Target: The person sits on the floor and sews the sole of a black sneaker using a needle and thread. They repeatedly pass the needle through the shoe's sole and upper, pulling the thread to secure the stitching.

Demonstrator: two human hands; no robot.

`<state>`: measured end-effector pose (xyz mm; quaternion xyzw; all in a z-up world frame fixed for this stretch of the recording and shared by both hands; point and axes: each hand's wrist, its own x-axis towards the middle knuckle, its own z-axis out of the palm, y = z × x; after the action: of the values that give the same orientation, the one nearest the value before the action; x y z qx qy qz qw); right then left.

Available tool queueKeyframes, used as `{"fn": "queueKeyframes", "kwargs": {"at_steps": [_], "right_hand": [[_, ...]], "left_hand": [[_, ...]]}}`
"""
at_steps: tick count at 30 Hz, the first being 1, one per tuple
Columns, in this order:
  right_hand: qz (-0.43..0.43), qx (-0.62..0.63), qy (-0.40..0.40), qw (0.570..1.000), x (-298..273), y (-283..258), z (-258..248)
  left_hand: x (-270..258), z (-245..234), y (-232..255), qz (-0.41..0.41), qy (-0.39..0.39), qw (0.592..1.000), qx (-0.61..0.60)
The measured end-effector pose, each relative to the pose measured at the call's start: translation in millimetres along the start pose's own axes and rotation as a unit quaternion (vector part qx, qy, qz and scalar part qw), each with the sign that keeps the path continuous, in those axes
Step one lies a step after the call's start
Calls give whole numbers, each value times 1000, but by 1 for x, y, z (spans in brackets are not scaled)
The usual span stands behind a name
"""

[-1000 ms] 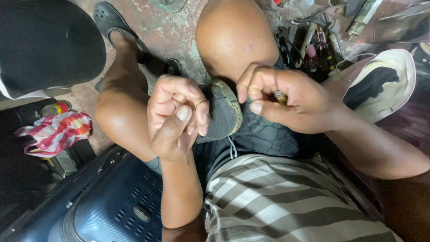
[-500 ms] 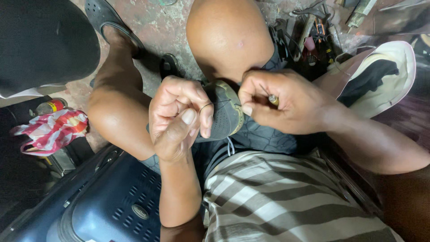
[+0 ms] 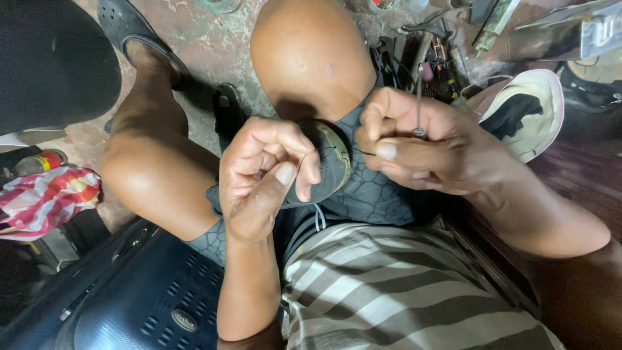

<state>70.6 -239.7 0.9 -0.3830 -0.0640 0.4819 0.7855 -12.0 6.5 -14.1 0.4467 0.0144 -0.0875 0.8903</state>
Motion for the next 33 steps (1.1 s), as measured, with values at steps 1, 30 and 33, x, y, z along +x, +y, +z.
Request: {"fn": "queueKeyframes", "kwargs": {"at_steps": [1,30,33], "right_hand": [[-17,26,-25,999,-2,-4,-1],[28,-427,132,894,-4,12,6],[32,-357,98,929,-2,20,7]], "left_hand": [[1,0,0,-1,-3,1000,4],[0,1,-3,10,-11,1000,13],[-3,0,-3,8,-10,1000,20]]}}
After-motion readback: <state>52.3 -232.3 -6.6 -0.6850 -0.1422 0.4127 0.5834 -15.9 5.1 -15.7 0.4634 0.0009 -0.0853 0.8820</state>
